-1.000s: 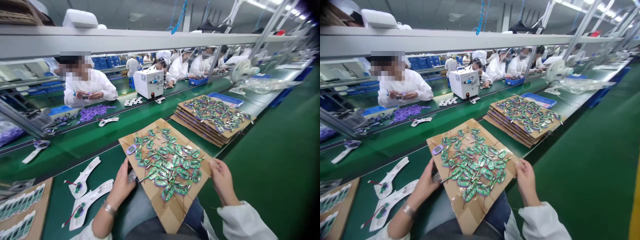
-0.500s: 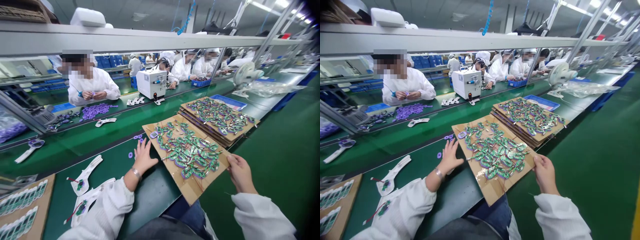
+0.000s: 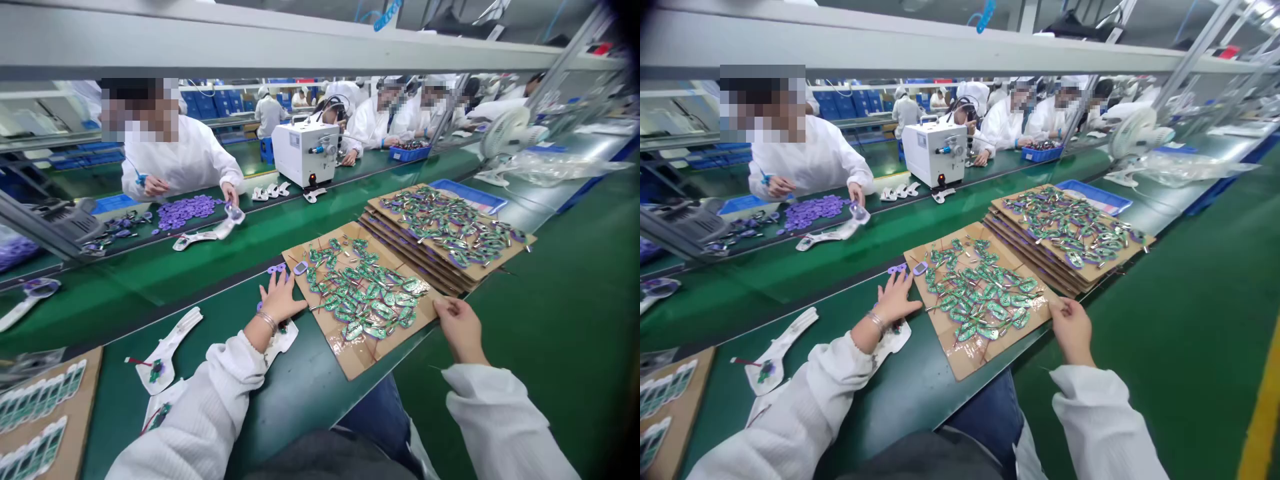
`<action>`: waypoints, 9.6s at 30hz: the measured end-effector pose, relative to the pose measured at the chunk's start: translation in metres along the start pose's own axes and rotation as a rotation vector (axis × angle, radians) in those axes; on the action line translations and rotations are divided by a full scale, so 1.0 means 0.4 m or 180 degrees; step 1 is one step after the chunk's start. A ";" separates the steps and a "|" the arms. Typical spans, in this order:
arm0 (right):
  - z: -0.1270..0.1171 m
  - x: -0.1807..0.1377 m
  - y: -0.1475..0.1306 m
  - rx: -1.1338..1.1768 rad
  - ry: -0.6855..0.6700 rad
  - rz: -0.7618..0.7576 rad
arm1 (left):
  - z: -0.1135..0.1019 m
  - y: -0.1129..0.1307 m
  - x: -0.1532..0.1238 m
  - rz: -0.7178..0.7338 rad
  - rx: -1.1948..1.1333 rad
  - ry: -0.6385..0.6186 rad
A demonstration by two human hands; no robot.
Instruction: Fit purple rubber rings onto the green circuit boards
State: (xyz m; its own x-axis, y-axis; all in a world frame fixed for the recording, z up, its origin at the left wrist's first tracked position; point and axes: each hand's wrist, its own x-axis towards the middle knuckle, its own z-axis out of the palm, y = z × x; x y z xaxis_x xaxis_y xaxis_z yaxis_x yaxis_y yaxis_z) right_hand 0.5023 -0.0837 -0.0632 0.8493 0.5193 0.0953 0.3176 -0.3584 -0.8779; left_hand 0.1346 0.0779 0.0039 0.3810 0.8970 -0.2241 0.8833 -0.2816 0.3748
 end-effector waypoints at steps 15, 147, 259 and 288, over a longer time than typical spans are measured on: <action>0.244 -0.223 -0.504 -0.2138 -0.2375 -0.3178 | -0.004 -0.096 -0.333 0.0241 0.0940 0.0111; 0.300 -0.507 -0.499 0.0563 -0.2607 -0.3455 | -0.077 -0.144 -0.274 0.0176 -0.2953 0.0267; 0.483 -0.449 -0.451 0.1068 -0.4799 -0.2396 | 0.005 -0.217 -0.328 0.2423 0.0597 0.1839; 0.431 -0.497 -0.426 0.1172 -0.3686 -0.2158 | -0.011 -0.212 -0.282 -0.0436 -0.3618 0.0649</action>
State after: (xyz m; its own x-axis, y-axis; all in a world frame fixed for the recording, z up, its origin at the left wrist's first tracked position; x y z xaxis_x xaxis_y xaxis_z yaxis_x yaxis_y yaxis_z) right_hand 0.2066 0.0078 -0.0135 -0.3100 0.9123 0.2676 0.2406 0.3476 -0.9063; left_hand 0.0156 0.0022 0.0014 0.1590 0.9636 -0.2150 0.1201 0.1973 0.9730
